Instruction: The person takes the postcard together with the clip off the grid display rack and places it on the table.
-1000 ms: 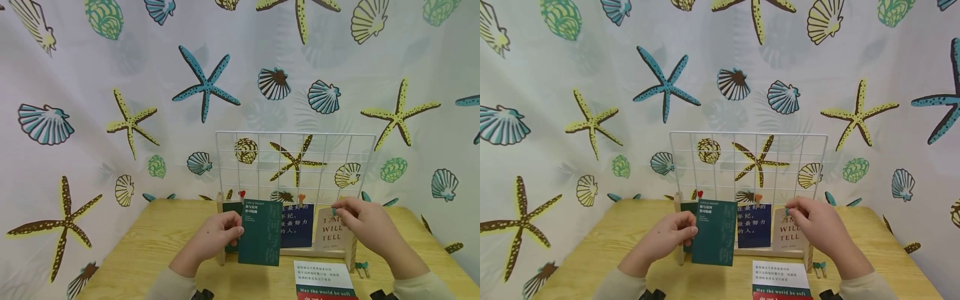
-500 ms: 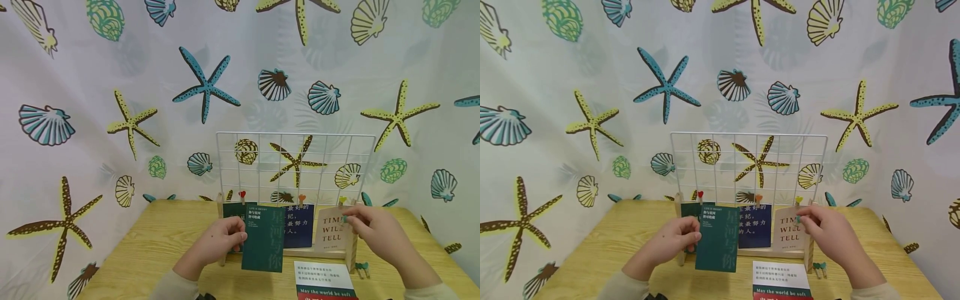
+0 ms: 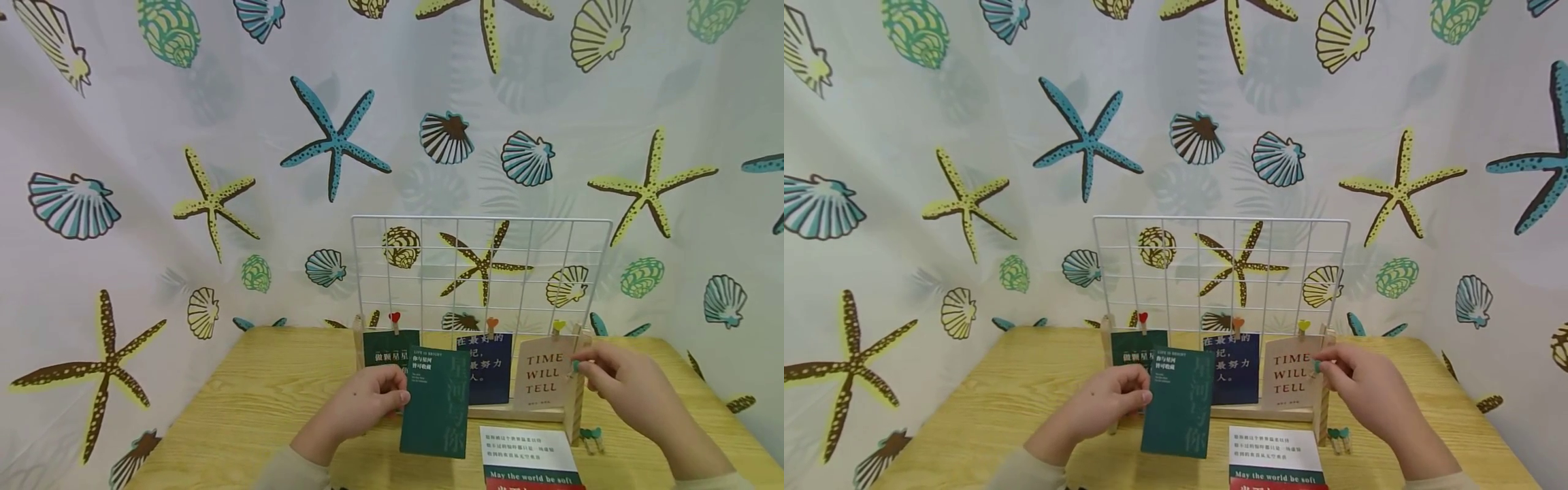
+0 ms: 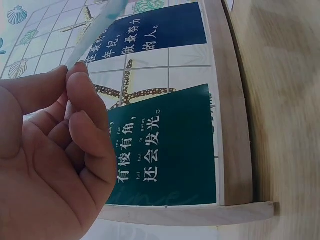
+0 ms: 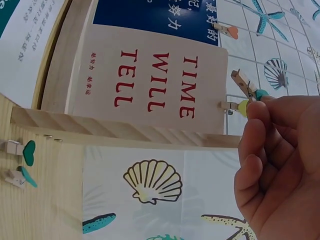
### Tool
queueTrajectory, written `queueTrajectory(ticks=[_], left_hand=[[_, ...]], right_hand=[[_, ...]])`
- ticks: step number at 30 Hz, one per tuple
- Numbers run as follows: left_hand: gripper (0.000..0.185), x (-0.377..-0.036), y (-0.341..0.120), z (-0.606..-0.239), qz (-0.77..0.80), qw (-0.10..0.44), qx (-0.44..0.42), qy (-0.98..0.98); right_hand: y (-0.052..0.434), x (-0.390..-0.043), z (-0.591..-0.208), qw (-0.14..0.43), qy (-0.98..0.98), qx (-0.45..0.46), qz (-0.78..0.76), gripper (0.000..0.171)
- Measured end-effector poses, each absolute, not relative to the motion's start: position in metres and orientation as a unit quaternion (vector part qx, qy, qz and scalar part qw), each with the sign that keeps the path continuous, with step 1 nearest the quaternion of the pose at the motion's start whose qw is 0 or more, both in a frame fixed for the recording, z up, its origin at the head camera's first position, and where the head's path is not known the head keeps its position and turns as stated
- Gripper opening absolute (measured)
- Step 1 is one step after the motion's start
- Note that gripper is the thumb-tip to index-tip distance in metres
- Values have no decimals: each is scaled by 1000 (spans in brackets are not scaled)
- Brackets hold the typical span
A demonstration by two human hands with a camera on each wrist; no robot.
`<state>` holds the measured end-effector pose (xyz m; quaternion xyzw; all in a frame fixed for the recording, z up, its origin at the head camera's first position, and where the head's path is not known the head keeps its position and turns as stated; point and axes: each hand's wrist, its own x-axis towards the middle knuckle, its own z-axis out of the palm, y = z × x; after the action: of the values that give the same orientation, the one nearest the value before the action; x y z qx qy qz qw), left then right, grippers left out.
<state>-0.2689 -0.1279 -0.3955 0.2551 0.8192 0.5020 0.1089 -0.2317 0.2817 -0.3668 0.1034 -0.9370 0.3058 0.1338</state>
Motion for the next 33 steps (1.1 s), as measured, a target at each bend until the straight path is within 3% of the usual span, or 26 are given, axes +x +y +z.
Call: queueTrajectory(ticks=[7, 33], left_hand=[[12, -268, -126, -402, 507, 130, 238, 818], [13, -269, -116, -427, 482, 177, 206, 833]], right_hand=[[289, -230, -374, 126, -940, 93, 305, 20], [329, -242, -409, 17, -947, 51, 317, 25]])
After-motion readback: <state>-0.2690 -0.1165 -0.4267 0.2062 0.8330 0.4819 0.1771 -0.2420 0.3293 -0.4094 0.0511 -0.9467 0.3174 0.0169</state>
